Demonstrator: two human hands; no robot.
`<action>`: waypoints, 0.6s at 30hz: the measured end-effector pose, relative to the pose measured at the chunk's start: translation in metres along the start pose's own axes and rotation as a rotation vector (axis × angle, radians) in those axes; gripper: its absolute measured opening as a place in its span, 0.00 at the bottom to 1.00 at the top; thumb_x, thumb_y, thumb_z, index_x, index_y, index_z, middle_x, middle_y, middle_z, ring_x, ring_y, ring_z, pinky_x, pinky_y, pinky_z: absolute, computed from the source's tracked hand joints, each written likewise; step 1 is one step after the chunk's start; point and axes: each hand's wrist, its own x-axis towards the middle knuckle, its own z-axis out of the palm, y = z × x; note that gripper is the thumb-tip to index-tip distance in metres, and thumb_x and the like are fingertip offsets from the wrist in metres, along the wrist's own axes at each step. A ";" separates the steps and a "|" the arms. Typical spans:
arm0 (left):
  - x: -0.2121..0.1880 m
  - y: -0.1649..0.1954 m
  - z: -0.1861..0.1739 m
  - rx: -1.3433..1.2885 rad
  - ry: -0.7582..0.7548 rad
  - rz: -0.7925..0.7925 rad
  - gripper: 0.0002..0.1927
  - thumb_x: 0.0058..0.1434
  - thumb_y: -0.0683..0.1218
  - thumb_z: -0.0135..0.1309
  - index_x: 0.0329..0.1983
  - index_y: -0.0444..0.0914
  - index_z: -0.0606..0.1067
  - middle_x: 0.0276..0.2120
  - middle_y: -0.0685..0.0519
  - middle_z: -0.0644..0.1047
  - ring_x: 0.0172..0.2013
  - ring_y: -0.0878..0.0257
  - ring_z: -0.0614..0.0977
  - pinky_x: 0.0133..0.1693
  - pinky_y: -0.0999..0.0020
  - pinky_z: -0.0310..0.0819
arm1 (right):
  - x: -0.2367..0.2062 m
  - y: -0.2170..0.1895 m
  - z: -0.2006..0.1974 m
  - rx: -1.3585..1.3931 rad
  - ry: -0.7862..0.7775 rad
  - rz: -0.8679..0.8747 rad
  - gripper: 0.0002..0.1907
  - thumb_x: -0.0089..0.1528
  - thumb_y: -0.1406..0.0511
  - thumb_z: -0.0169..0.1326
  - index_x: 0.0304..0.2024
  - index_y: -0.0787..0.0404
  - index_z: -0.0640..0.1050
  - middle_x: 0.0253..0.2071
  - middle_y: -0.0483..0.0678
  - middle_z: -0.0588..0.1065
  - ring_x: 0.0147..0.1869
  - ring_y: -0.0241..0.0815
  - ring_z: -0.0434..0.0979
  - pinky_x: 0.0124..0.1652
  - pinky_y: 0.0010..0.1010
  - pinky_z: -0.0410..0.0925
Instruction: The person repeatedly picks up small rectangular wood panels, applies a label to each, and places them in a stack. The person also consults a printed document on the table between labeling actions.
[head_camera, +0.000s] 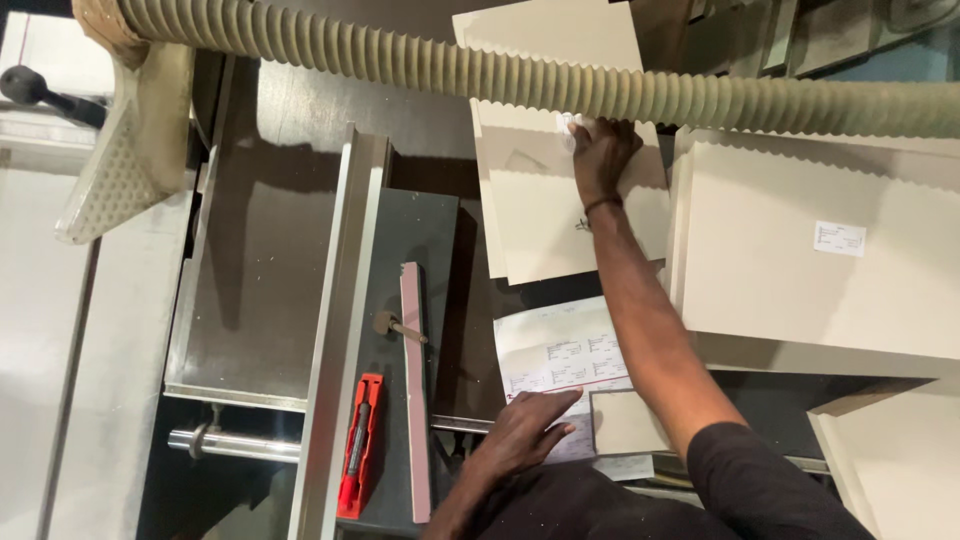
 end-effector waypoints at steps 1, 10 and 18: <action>0.001 0.001 0.000 -0.006 0.009 -0.007 0.26 0.67 0.46 0.59 0.67 0.38 0.71 0.53 0.42 0.80 0.51 0.47 0.81 0.55 0.53 0.72 | -0.009 0.000 -0.001 -0.078 0.012 -0.105 0.14 0.69 0.56 0.60 0.51 0.57 0.81 0.56 0.50 0.76 0.67 0.55 0.68 0.61 0.54 0.58; -0.010 0.000 -0.003 -0.020 0.047 -0.022 0.25 0.67 0.45 0.58 0.67 0.40 0.71 0.60 0.45 0.78 0.52 0.49 0.81 0.55 0.56 0.73 | -0.005 -0.017 -0.006 -0.270 -0.393 -0.007 0.39 0.70 0.40 0.41 0.74 0.57 0.60 0.75 0.54 0.57 0.79 0.66 0.44 0.69 0.69 0.29; 0.013 -0.011 0.008 -0.067 0.090 0.102 0.25 0.67 0.40 0.56 0.67 0.40 0.72 0.58 0.47 0.79 0.50 0.54 0.83 0.54 0.57 0.75 | -0.014 -0.011 -0.002 -0.343 -0.516 -0.151 0.43 0.72 0.40 0.40 0.77 0.61 0.54 0.79 0.55 0.52 0.82 0.60 0.43 0.73 0.65 0.28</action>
